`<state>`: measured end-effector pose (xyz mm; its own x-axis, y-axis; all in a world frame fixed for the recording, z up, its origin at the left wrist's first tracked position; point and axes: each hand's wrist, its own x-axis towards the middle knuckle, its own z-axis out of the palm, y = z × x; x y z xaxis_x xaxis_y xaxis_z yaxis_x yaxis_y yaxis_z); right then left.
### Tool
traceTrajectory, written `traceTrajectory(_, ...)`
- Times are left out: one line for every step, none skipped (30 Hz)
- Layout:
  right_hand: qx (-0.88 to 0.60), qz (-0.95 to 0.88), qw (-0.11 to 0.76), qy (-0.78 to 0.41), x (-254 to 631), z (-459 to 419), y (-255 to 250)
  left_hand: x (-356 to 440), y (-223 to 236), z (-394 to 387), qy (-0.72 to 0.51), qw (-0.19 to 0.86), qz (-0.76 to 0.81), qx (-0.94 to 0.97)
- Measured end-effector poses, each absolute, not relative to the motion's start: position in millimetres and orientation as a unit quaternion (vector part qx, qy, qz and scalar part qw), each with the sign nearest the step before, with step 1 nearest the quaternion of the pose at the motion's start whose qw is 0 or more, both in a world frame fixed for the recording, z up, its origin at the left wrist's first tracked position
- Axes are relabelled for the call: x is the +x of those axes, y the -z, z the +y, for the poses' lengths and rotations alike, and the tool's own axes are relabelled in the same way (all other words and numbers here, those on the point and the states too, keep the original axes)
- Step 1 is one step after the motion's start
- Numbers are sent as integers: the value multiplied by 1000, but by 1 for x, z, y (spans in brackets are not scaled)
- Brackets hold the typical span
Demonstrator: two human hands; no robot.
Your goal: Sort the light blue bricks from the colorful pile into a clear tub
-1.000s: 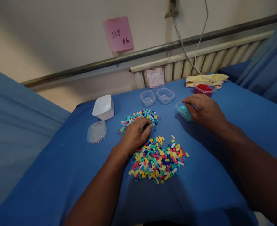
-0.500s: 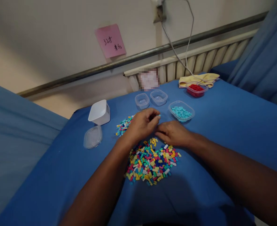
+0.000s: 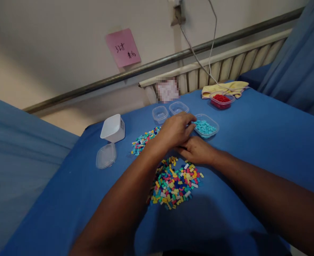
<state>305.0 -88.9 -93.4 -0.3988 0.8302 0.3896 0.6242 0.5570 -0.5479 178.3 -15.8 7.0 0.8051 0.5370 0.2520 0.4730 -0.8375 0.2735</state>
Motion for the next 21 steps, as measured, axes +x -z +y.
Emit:
traceTrajectory(-444,-817,328,-166,304,-89,93,161,-10,-16,-169,112,279,939)
traceTrajectory(-445,-813,333,-172,304,-90,92,141,-12,-17,-171,127,295,931)
traceTrajectory(-445,-809,339,-178,303,-90,92,120,-13,-17,-172,129,323,922)
traceTrajectory(-444,-806,345,-184,302,-91,92,99,-13,-18,-167,122,354,912)
traceTrajectory(-443,-803,351,-189,301,-91,92,78,-12,-20,-159,113,388,901)
traceTrajectory(-441,-800,357,-194,301,-91,92,59,-9,-23,-153,106,415,891)
traceTrajectory(-440,-797,362,-200,301,-91,92,43,-6,-27,-153,107,434,881)
traceTrajectory(-438,-796,364,-208,302,-91,91,31,-2,-32,-156,117,446,873)
traceTrajectory(-435,-795,363,-219,303,-92,89,22,3,-38,-154,136,451,868)
traceTrajectory(-429,-796,357,-235,306,-94,85,17,9,-45,-150,155,446,868)
traceTrajectory(-421,-798,344,-259,309,-97,81,15,14,-51,-137,170,435,873)
traceTrajectory(-409,-802,327,-287,313,-100,76,15,19,-58,-121,170,428,879)
traceTrajectory(-393,-808,302,-317,317,-104,70,18,24,-63,-102,157,423,887)
traceTrajectory(-376,-816,277,-341,321,-109,63,21,27,-68,-82,137,419,894)
traceTrajectory(-358,-827,252,-352,324,-113,57,24,30,-71,-66,115,416,900)
traceTrajectory(-343,-841,230,-349,325,-116,52,27,31,-73,-51,97,412,904)
traceTrajectory(-331,-854,213,-341,326,-119,48,29,32,-74,-41,85,410,907)
traceTrajectory(-322,-865,200,-330,327,-121,46,30,33,-74,-34,81,409,908)
traceTrajectory(-317,-872,189,-322,326,-122,44,31,33,-74,-31,80,411,908)
traceTrajectory(-314,-875,182,-319,326,-123,43,31,32,-74,-27,81,414,906)
traceTrajectory(-312,-876,178,-321,325,-123,43,31,32,-74,-24,83,416,905)
